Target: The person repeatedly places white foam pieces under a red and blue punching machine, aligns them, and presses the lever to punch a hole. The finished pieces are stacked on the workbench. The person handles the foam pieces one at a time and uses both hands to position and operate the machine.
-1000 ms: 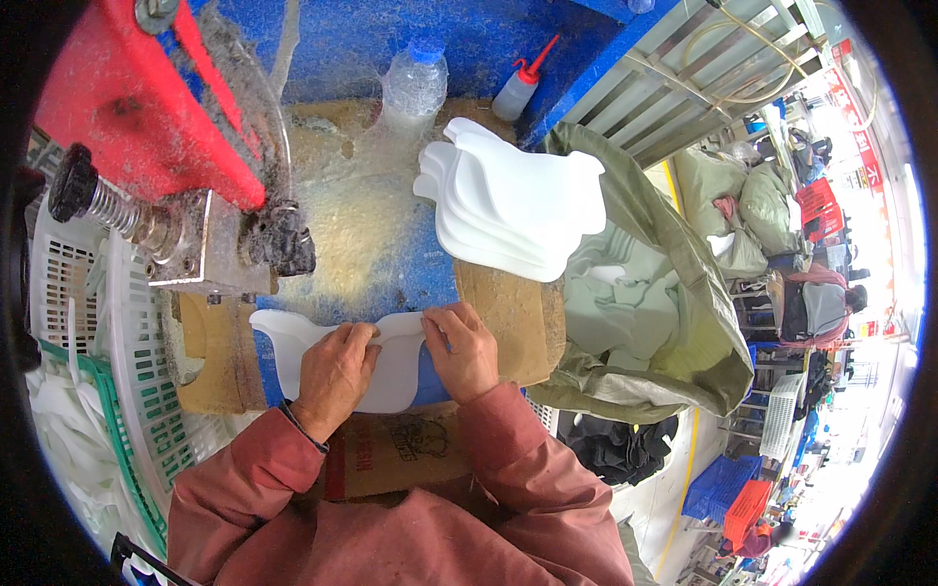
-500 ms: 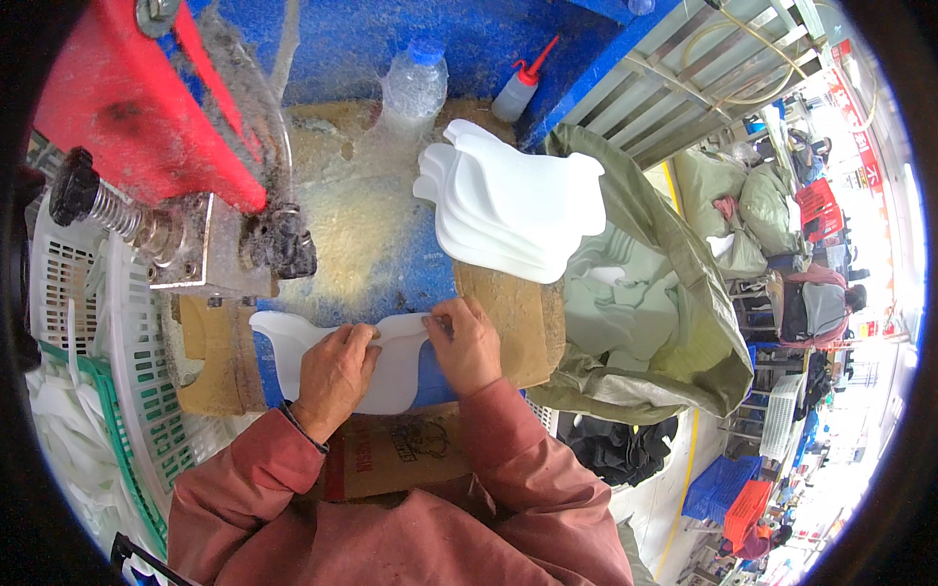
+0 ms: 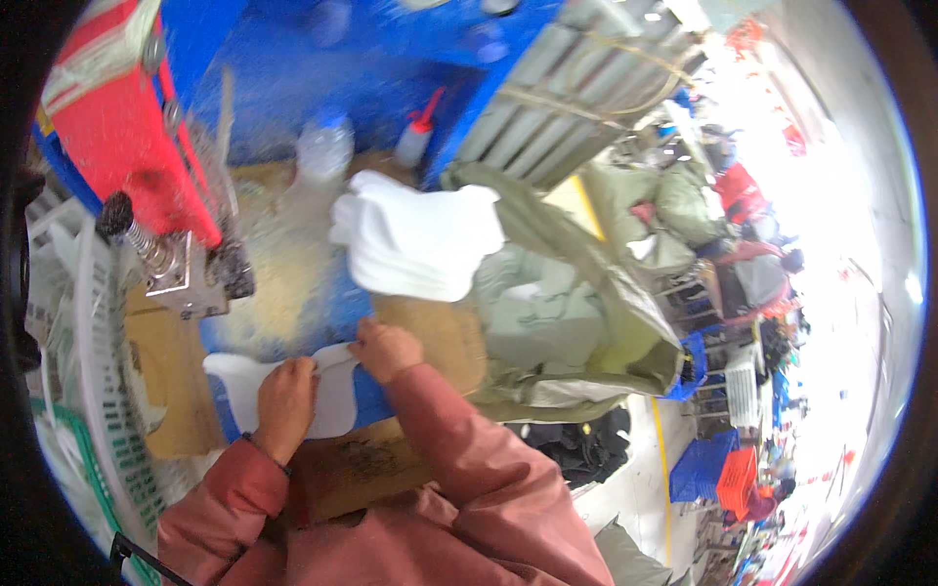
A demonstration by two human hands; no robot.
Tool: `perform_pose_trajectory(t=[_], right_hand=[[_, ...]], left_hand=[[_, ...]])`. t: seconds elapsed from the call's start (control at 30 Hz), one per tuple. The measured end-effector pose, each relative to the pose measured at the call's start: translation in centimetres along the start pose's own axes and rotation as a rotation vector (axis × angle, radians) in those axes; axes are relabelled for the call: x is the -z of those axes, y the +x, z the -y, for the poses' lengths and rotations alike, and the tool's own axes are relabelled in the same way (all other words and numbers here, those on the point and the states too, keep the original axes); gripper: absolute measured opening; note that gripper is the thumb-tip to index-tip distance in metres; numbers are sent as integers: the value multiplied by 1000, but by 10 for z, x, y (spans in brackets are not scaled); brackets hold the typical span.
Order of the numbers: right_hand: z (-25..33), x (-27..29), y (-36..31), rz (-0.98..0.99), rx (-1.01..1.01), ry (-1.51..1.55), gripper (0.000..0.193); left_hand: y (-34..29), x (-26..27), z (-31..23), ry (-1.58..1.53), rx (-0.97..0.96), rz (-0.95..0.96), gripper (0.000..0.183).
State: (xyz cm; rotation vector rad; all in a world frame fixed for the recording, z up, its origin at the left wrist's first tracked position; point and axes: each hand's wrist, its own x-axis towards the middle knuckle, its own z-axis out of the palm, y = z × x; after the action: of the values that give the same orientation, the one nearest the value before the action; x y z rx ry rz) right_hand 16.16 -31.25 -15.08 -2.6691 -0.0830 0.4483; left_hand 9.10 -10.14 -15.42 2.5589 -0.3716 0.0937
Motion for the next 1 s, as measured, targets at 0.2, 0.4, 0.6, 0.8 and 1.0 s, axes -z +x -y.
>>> perform_pose_trajectory(t=[0.2,0.4,0.6,0.8,1.0], right_hand=[[0,-3,4,-31,-9,75,27],[-4,4,6,-51,102,261,33],[0,14,11,257,-91,772,45],[28,27,12,389,-65,507,51],[41,26,21,484,18,243,41]], left_hand=[[-3,7,18,-394,73,1,16],[-11,5,35,-603,73,-11,18],[-12,-11,42,-595,8,-93,20],[-12,-10,50,-718,77,-71,20],[-10,-11,55,-878,131,39,25]])
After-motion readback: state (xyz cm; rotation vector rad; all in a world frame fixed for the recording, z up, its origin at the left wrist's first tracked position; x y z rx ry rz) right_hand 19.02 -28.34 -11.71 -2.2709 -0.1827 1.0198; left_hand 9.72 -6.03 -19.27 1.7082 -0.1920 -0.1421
